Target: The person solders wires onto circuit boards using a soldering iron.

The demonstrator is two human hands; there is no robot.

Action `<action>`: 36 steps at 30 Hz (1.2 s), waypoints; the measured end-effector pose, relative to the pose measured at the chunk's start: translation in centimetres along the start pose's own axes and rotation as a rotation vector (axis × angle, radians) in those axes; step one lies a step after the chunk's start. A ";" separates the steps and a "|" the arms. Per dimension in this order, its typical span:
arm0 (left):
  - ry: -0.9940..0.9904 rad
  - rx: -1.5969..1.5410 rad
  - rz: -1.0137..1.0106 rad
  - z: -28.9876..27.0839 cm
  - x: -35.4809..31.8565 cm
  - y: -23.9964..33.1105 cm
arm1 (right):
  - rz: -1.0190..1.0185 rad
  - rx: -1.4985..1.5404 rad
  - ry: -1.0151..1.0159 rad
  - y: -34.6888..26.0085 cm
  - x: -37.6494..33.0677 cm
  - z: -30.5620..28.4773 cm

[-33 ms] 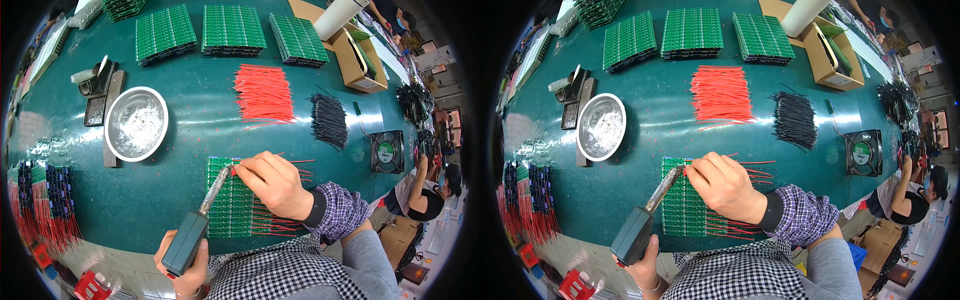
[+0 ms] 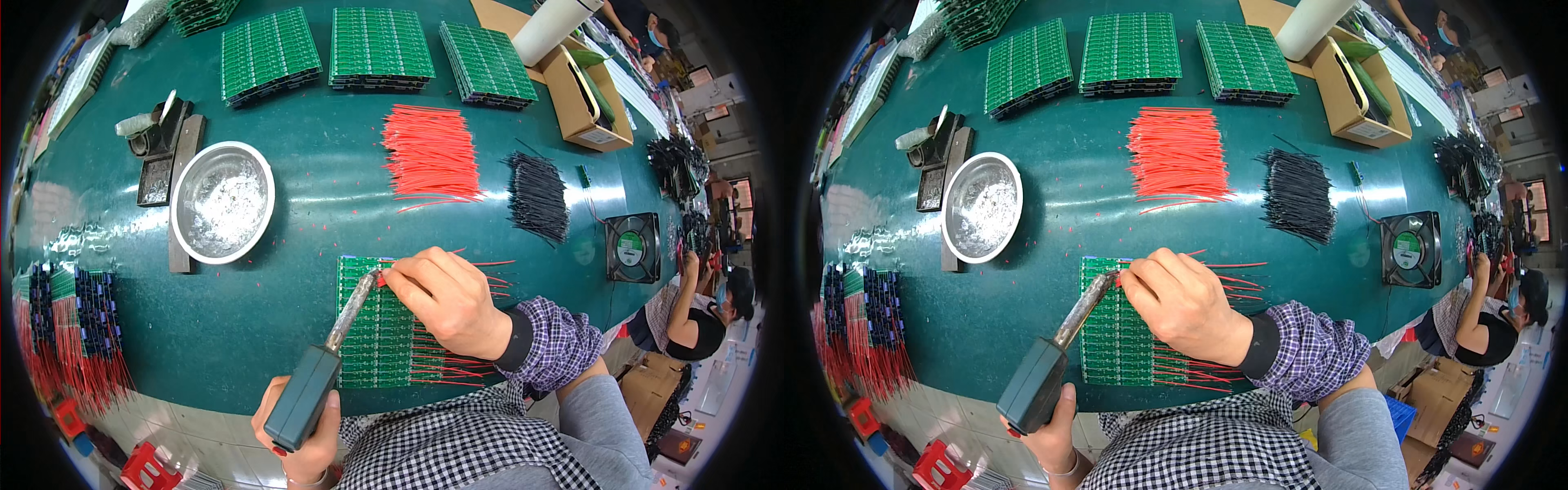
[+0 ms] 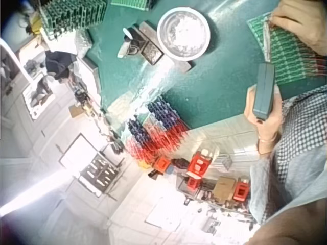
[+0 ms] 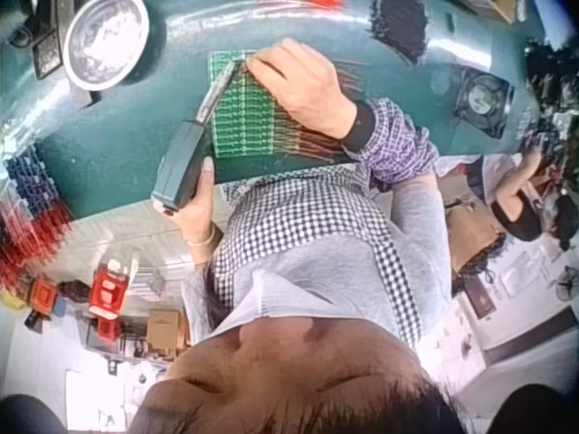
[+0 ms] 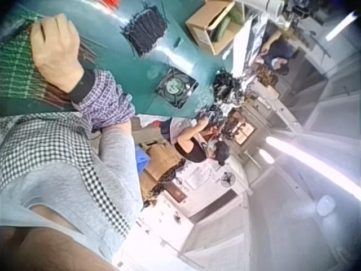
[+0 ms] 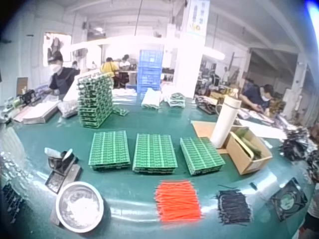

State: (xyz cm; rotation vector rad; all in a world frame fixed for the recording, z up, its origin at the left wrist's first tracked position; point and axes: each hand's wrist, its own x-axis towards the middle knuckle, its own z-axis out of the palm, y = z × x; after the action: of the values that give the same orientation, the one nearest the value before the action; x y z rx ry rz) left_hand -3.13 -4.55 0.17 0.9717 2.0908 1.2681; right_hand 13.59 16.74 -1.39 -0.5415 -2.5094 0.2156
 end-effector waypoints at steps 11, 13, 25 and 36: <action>0.052 -0.114 -0.072 -0.2 -1.2 -0.6 | 0.037 -0.005 -0.035 -0.4 0.0 -0.3; 0.057 -0.128 -0.043 -0.1 -1.2 -0.7 | 0.037 -0.007 -0.039 -0.4 0.0 -0.3; 0.052 -0.090 0.010 -0.3 -1.2 -0.7 | 0.029 0.042 0.003 -0.9 -0.6 -0.7; 0.086 -0.054 0.074 0.6 0.0 1.1 | 0.011 0.030 -0.001 -0.7 -0.7 -0.4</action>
State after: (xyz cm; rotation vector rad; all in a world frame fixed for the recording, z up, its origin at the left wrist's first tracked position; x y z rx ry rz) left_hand -2.40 -3.87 0.86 0.9951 2.0914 1.4193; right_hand 14.07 15.79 -1.19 -0.5433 -2.5006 0.2570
